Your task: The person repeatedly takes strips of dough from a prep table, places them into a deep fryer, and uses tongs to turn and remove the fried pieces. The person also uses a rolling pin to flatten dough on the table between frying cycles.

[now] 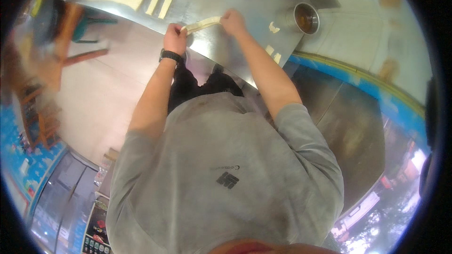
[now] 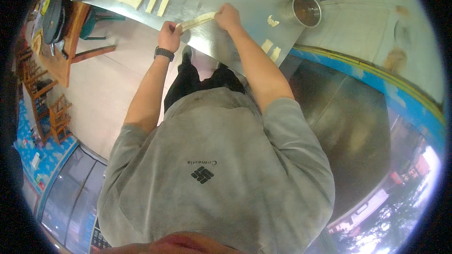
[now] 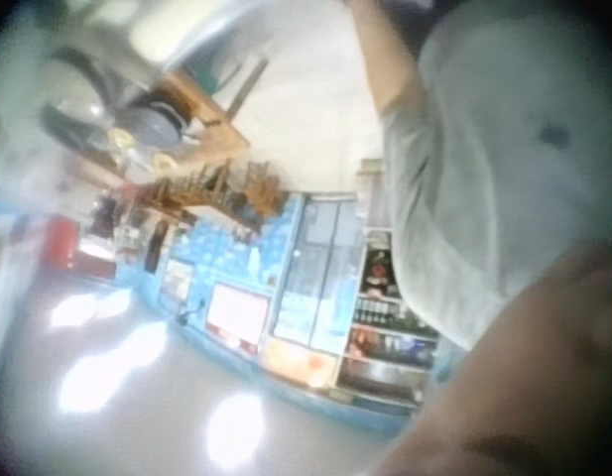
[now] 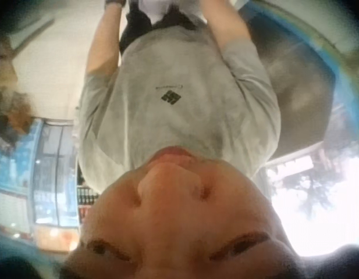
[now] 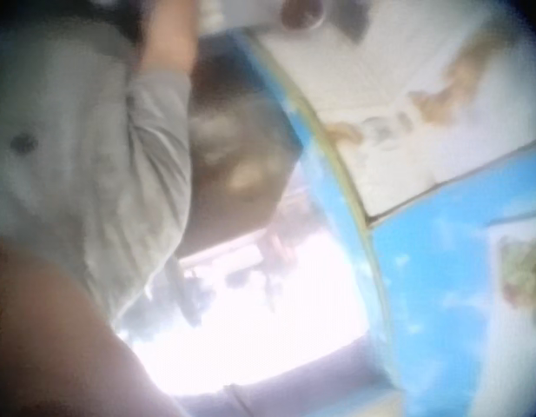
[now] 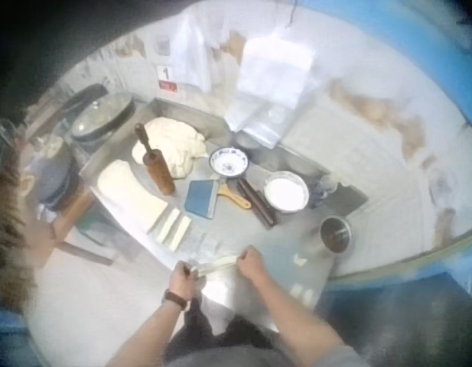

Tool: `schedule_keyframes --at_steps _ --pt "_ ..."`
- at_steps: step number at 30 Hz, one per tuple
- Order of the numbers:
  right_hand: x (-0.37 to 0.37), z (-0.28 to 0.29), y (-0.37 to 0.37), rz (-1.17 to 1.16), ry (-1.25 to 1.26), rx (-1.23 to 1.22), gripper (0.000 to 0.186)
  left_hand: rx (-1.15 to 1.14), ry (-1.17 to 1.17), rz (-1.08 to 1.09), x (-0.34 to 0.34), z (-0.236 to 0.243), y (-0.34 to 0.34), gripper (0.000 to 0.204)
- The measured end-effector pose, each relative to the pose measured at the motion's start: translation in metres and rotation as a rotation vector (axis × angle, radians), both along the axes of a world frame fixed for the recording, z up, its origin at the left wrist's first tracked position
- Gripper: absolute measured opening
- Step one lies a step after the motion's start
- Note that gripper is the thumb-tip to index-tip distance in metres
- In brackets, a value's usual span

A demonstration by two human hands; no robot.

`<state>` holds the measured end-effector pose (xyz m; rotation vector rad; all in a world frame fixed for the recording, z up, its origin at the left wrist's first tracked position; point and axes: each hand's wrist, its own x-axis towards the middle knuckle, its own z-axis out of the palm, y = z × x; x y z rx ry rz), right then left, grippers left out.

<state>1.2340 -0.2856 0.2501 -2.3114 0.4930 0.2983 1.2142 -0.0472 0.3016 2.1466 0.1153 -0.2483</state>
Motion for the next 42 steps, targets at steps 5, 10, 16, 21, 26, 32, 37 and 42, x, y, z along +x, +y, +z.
schedule_keyframes --at_steps 5,10,16,21,26,32,37,42 --pt "-0.054 0.063 -0.039 -0.262 -0.249 0.071 0.022 -0.539 0.002 -0.031 -0.01 0.041 0.055 0.009" --pt "-0.178 0.15 -0.086 -0.509 -0.615 -0.141 0.02 -0.613 -0.049 -0.104 -0.002 0.053 0.143 0.016" --pt "-0.35 0.193 0.018 -0.389 -0.649 -0.684 0.019 -0.448 -0.072 -0.494 -0.055 0.068 0.149 0.017" --pt "-0.489 0.179 0.15 -0.498 -0.434 -0.524 0.021 -0.373 -0.141 -0.846 -0.141 0.046 0.161 0.014" --pt "-0.65 0.137 0.274 -0.698 -0.343 -0.4 0.013 -0.151 -0.048 -1.237 -0.268 0.044 0.171 0.015" --pt "-0.854 0.125 0.384 -1.162 -0.049 -0.279 0.015 -0.245 0.103 -1.655 -0.437 -0.008 0.166 0.01" --pt "-1.076 0.12 0.437 -1.482 0.03 -0.465 0.015 -0.115 0.148 -1.931 -0.609 -0.003 0.143 0.011" --pt "-1.248 0.153 0.449 -1.725 -0.142 -0.732 0.014 -0.095 -0.025 -2.165 -0.776 0.027 0.115 0.01"
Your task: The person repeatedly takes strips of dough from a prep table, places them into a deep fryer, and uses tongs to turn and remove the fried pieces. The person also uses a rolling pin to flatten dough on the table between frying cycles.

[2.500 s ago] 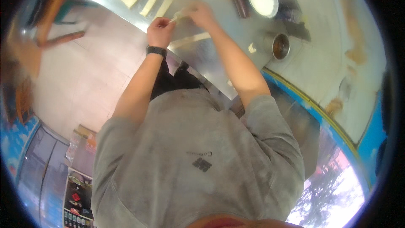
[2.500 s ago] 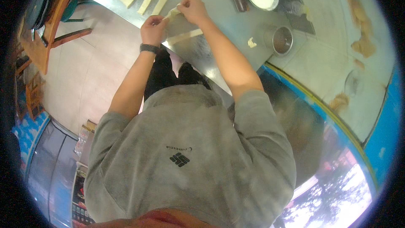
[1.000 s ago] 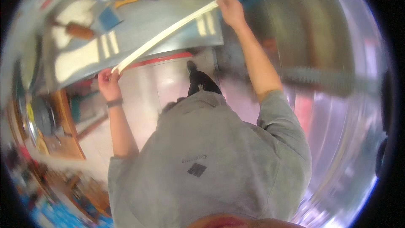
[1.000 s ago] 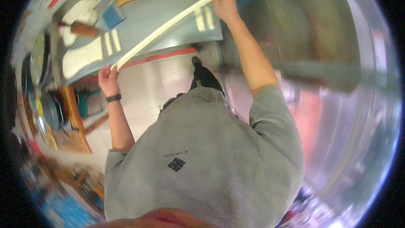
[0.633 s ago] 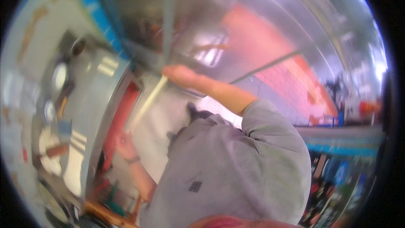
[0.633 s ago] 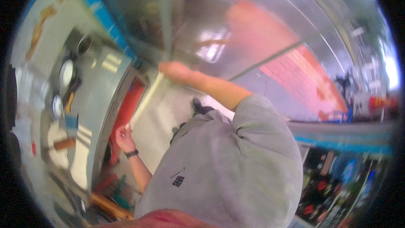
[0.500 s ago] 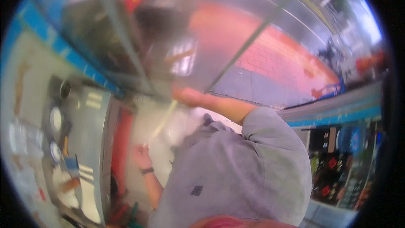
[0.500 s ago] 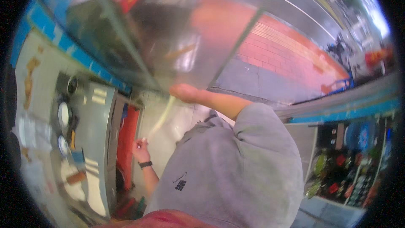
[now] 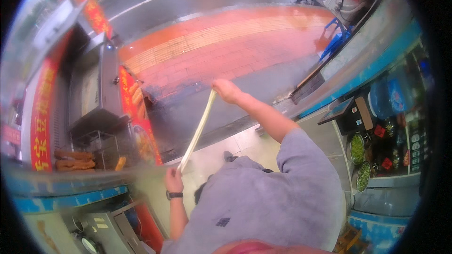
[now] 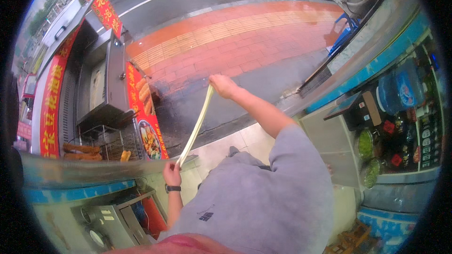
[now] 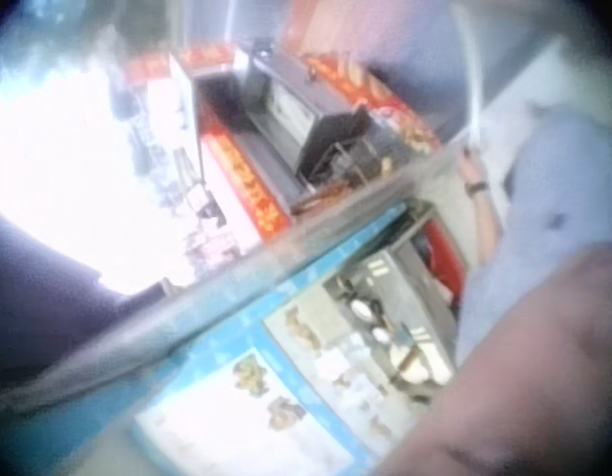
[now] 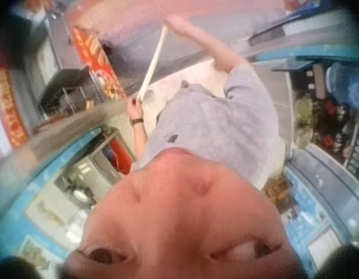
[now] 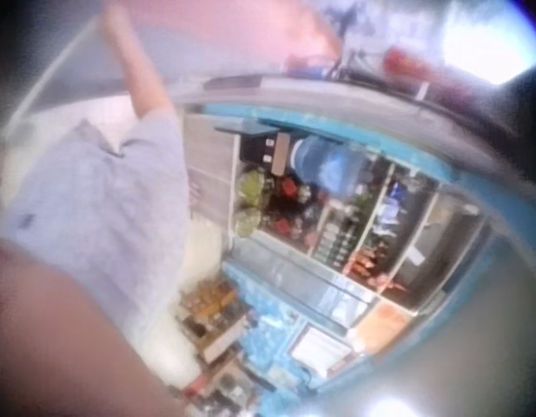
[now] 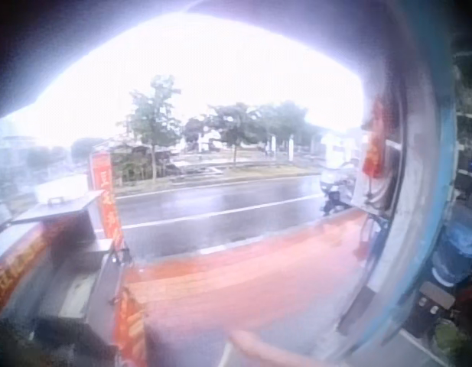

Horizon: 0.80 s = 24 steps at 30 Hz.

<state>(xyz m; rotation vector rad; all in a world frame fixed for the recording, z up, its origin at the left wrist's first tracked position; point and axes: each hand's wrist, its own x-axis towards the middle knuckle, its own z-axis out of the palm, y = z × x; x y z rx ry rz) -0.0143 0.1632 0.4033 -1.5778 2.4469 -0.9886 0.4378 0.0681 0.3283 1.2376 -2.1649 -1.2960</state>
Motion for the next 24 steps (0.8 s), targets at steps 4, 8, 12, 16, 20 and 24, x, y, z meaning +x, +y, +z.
schedule_keyframes --at_steps 4,8,12,16,20,24 --pt "-0.072 0.031 -0.043 0.111 0.107 -0.128 0.016 0.031 0.123 0.051 -0.09 0.035 -0.03 0.013" --pt "-0.118 0.021 -0.106 0.127 -0.236 -0.168 0.016 0.024 0.167 0.116 -0.146 0.025 -0.081 0.016" --pt "-0.11 0.058 -0.182 0.176 -0.333 -0.084 0.014 0.395 0.41 0.331 -0.176 0.056 -0.122 0.015" --pt "-0.127 0.06 -0.286 0.305 -0.269 -0.023 0.016 0.408 0.55 0.461 -0.185 0.061 -0.172 0.014" --pt "-0.147 0.078 -0.407 0.326 -0.221 -0.03 0.018 0.35 0.627 0.6 -0.188 0.054 -0.226 0.01" --pt "-0.189 0.102 -0.538 0.36 -0.025 -0.059 0.023 0.253 0.654 0.76 -0.175 0.061 -0.272 0.009"
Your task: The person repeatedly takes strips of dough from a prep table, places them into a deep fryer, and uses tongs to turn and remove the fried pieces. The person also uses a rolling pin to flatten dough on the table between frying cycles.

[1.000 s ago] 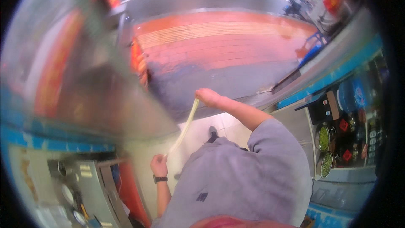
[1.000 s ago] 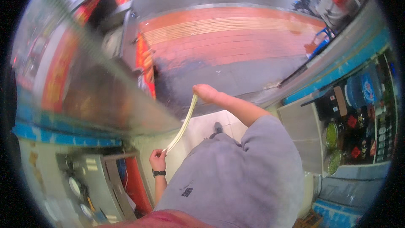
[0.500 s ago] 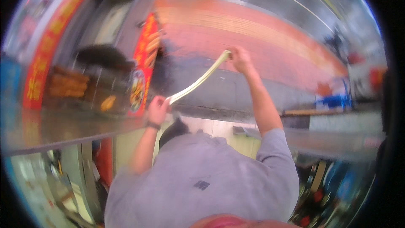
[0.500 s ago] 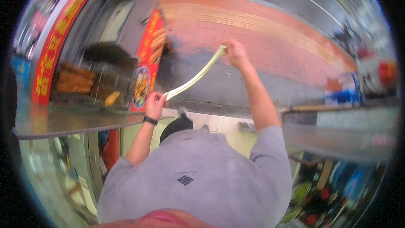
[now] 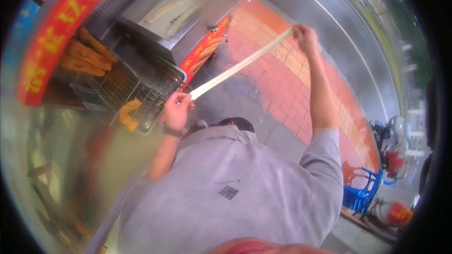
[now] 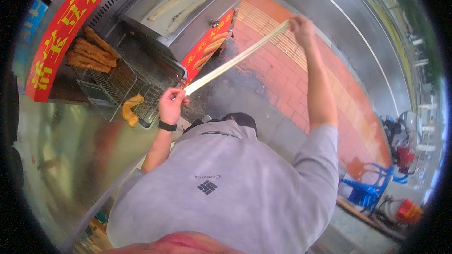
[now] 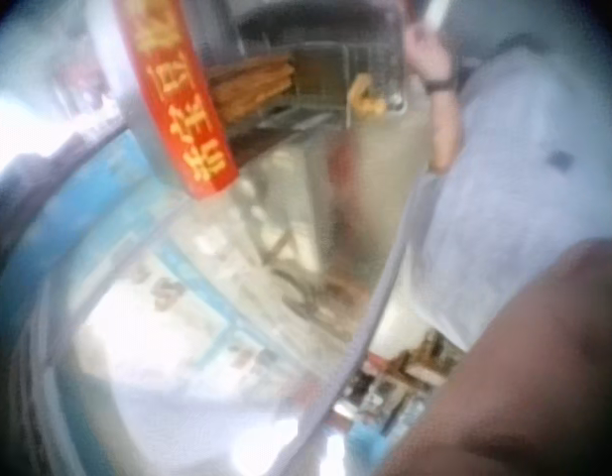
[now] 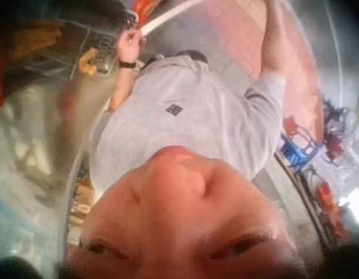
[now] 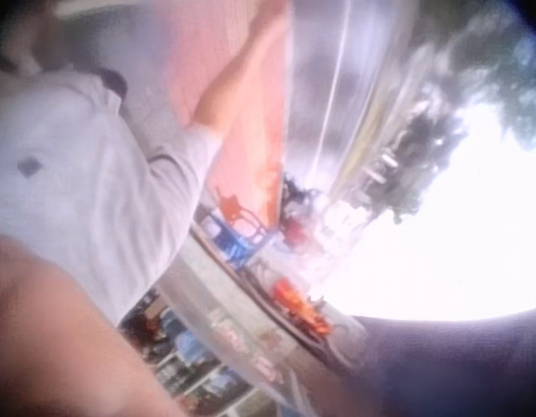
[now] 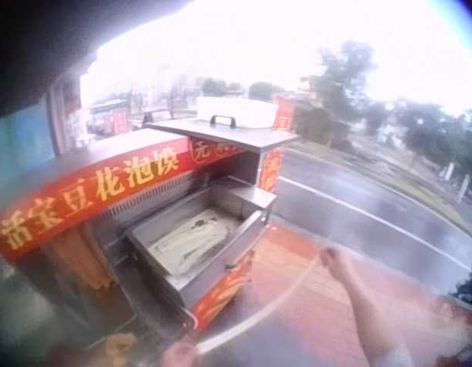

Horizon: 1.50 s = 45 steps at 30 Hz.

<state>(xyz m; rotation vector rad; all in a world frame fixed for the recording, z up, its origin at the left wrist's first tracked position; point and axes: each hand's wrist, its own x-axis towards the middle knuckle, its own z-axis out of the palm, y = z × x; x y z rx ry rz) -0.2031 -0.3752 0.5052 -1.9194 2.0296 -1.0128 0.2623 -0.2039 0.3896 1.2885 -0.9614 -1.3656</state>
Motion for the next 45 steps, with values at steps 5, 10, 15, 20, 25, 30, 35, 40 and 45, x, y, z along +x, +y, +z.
schedule_keyframes --at_steps 5,10,15,20,25,30,35,40,45 --pt "-0.06 0.056 -0.186 -0.103 0.08 -0.169 0.02 -0.046 -0.039 0.284 0.014 0.01 -0.058 0.008" --pt "-0.05 0.062 -0.377 0.131 -0.156 -0.239 0.021 -0.088 -0.139 0.505 0.01 0.017 -0.122 0.009" --pt "-0.008 0.016 -0.51 0.778 0.138 -0.18 0.015 -0.085 -0.352 0.523 -0.002 0.018 -0.199 0.015" --pt "0.103 -0.056 -0.525 0.797 0.167 0.444 0.016 -0.068 -1.094 0.455 0.006 0.007 -0.247 0.011" --pt "0.162 -0.159 -0.513 1.207 0.597 0.188 0.02 -0.209 -1.418 0.266 0.006 0.001 -0.287 0.009" --pt "0.145 -0.201 -0.559 1.027 0.928 -0.016 0.017 -0.123 -1.58 0.142 0.007 -0.012 -0.309 0.01" --pt "0.144 -0.177 -0.558 0.893 1.181 -0.019 0.015 -0.098 -1.607 -0.063 0.018 -0.018 -0.32 0.006" --pt "0.156 -0.176 -0.527 1.004 1.146 0.025 0.017 -0.026 -1.631 -0.169 0.015 -0.017 -0.33 0.007" --pt "0.128 -0.158 -0.553 0.794 1.201 0.018 0.018 0.029 -1.675 -0.306 0.014 -0.015 -0.338 0.012"
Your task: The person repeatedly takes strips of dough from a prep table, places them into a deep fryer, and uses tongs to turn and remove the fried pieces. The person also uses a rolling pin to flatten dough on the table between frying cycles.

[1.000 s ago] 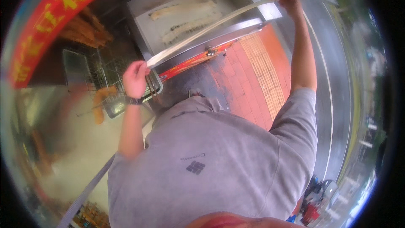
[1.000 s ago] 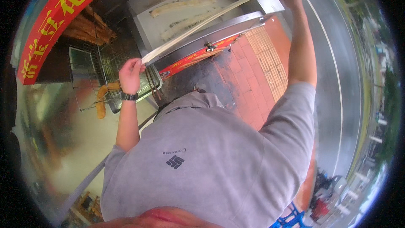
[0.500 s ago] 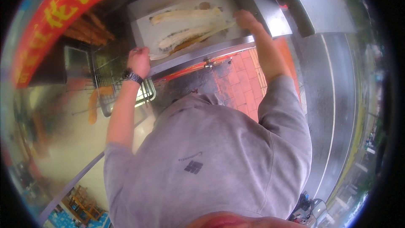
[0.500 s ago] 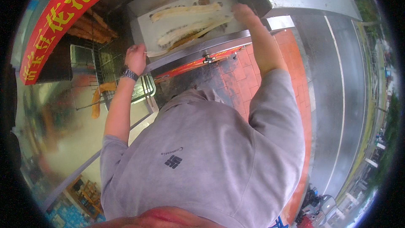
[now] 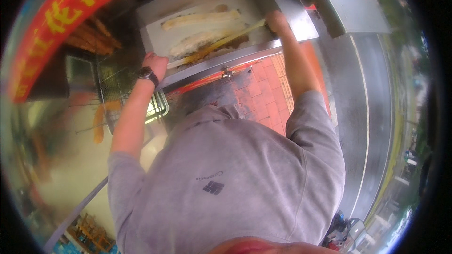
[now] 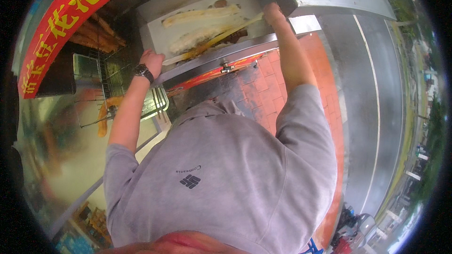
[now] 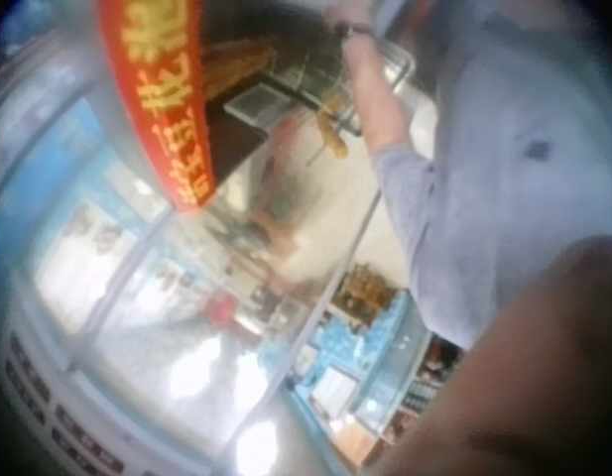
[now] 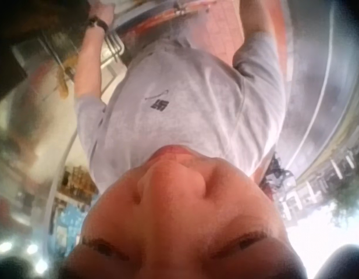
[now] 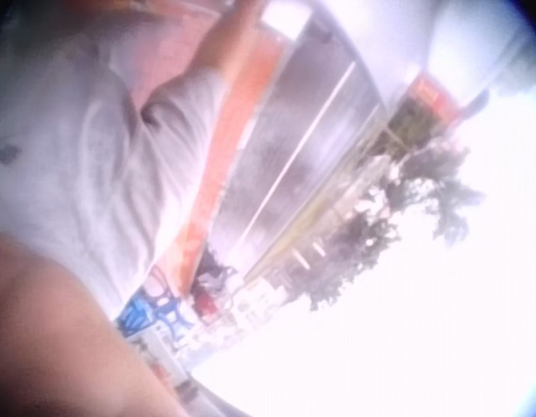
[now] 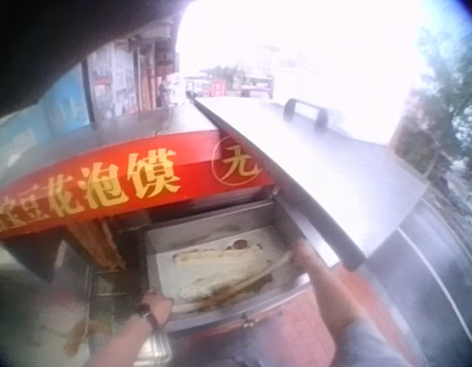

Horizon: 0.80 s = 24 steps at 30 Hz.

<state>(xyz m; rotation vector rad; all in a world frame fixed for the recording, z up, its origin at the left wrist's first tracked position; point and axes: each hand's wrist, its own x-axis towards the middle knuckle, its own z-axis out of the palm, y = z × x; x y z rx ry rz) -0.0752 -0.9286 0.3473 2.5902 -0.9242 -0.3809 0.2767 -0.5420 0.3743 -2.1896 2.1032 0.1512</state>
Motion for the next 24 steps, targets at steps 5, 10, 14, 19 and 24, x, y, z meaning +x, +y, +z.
schedule_keyframes --at_steps 5,10,14,19,24 --pt "0.025 -0.009 0.029 0.077 -0.098 0.05 0.016 0.034 0.003 0.029 0.002 -0.001 0.007 0.015" --pt "-0.074 -0.068 -0.049 -0.056 -0.384 -0.203 0.013 0.034 0.028 -0.089 -0.012 0.005 -0.028 0.013" --pt "0.024 -0.033 0.01 0.099 -0.194 0.077 0.014 0.093 -0.011 0.022 0.004 0.005 0.001 0.012" --pt "-0.014 -0.074 -0.03 -0.168 -0.526 0.146 0.015 0.154 -0.103 -0.024 -0.007 0.017 -0.014 0.02" --pt "-0.008 -0.078 -0.021 0.029 -0.581 0.011 0.016 0.174 -0.127 0.024 -0.002 0.01 -0.007 0.021"
